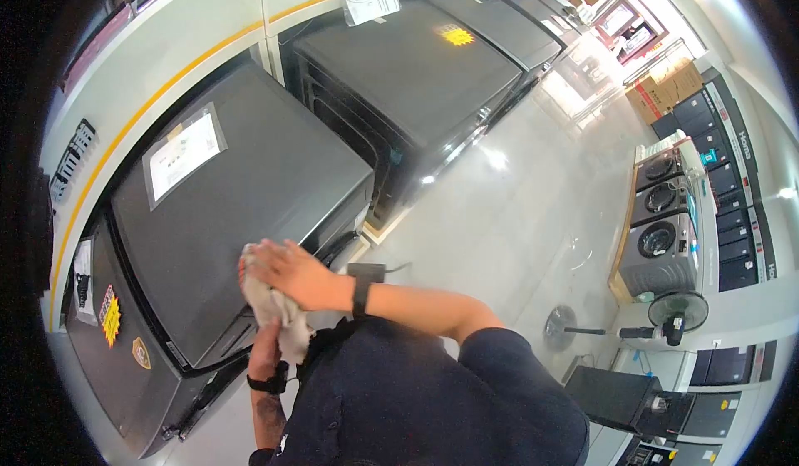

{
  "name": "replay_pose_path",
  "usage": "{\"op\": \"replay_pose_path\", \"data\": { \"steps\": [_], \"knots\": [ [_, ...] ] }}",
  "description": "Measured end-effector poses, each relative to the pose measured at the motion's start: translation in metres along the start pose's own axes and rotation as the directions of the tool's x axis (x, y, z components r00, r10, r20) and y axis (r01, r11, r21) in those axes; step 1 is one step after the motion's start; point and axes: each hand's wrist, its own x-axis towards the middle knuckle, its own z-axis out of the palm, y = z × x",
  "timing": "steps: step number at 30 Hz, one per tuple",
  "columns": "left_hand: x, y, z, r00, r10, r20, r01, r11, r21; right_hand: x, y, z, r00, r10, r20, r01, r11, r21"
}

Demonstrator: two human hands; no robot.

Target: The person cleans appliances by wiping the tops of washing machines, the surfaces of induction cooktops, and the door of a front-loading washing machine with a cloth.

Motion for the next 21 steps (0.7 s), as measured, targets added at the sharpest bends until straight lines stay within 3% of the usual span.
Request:
{"op": "replay_pose_path", "data": {
  "steps": [4,7,10,11,14,15,18,21],
  "knots": [
    [0.0,0.038,0.058,0.995,0.089,0.05,-0.095,0.985,0.144,-0.015,0.0,-0.005,0.988,0.154,-0.001,-0.152,0.977,-0.153],
    [-0.021,0.051,0.037,0.999,-0.024,0.048,0.009,0.958,0.285,-0.008,-0.028,-0.009,0.988,0.149,0.032,-0.145,0.985,-0.089],
    [-0.057,0.035,-0.002,0.987,0.13,-0.09,-0.099,0.952,0.289,0.02,-0.062,0.017,0.998,0.048,0.027,-0.044,0.991,-0.125],
    [-0.066,0.013,-0.034,0.98,0.151,-0.13,-0.088,0.912,0.4,0.031,-0.074,0.028,1.0,0.02,0.013,-0.019,0.992,-0.122],
    [-0.124,0.02,-0.063,0.914,0.12,-0.387,0.002,0.954,0.3,0.064,-0.109,0.07,0.99,-0.14,-0.027,0.133,0.976,-0.172],
    [-0.137,0.017,-0.079,0.916,0.138,-0.377,-0.03,0.96,0.278,0.079,-0.126,0.063,0.984,-0.161,0.081,0.17,0.978,-0.121],
    [-0.173,0.017,-0.108,0.869,0.189,-0.457,-0.048,0.952,0.303,0.103,-0.143,0.072,0.955,-0.223,0.197,0.205,0.973,0.11],
    [-0.207,0.065,-0.093,0.898,0.207,-0.388,-0.129,0.968,0.216,0.115,-0.144,0.059,0.948,-0.312,0.066,0.277,0.908,0.315]
  ]
}}
